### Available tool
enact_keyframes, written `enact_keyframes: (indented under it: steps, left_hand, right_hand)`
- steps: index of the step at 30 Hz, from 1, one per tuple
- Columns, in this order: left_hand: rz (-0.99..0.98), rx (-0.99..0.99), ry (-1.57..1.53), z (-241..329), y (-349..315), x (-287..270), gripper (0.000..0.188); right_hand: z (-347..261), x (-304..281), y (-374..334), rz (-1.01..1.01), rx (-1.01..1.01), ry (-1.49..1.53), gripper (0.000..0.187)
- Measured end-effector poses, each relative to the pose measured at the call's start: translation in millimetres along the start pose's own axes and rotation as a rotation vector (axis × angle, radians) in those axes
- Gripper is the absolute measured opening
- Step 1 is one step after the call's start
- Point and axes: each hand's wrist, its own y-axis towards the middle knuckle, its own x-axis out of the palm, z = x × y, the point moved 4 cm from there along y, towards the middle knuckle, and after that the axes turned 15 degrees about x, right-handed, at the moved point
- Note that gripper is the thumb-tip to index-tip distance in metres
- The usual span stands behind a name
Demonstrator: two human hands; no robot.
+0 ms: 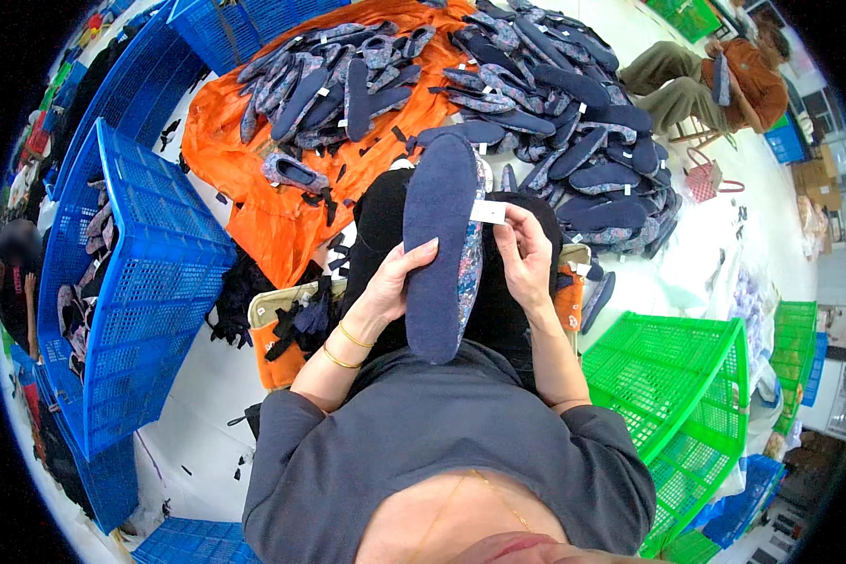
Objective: The person sits on the floor and repeatedly picks up floral-patterned slippers. They attach a dark blue strap to the slipper using a small white plastic clip, then place the finished slipper into a pile. This process is repeated for multiple slippers.
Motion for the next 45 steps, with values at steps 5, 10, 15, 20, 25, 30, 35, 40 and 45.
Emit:
enact_keyframes:
  steps: [5, 10, 15, 20, 25, 30, 35, 40, 45]
  left_hand:
    - [-0.046, -0.043, 0.010, 0.7, -7.3, 4.1, 0.031]
    - [-0.060, -0.056, 0.020, -2.3, -8.3, 2.3, 0.032]
    - [-0.065, -0.078, 0.060, 1.3, -8.2, 0.9, 0.032]
    - [-0.064, -0.053, 0.172, 3.8, -5.9, 2.8, 0.032]
    - [-0.050, 0.037, 0.339, 13.4, -0.9, 13.4, 0.036]
    - [-0.026, -0.013, 0.284, 7.7, 3.9, 8.2, 0.038]
    - [0.038, -0.066, 0.175, 5.7, 4.0, 6.5, 0.039]
    - [0.029, 0.117, 0.380, 4.3, 9.6, 18.0, 0.033]
    - [-0.100, 0.620, 1.259, 10.3, 20.0, 24.2, 0.039]
  right_hand:
    - [-11.2, 4.8, 3.5, 0.015, -0.125, -0.055, 0.027]
    - [-25.0, 0.4, 1.8, -0.034, -0.133, -0.102, 0.031]
    - [-32.9, -3.6, 4.9, -0.027, -0.152, -0.148, 0.028]
    - [-19.2, -12.8, 20.2, -0.066, 0.047, 0.246, 0.013]
    - [-5.3, -33.3, 29.4, -0.065, 0.173, 0.426, 0.020]
    - [-2.8, -40.3, 26.6, -0.014, 0.161, 0.413, 0.021]
    - [2.4, -46.3, 24.9, 0.031, 0.137, 0.431, 0.020]
    - [-2.6, -40.5, 26.1, 0.069, -0.053, 0.002, 0.011]
    - [-18.8, -54.3, 31.0, 0.179, -0.116, -0.265, 0.015]
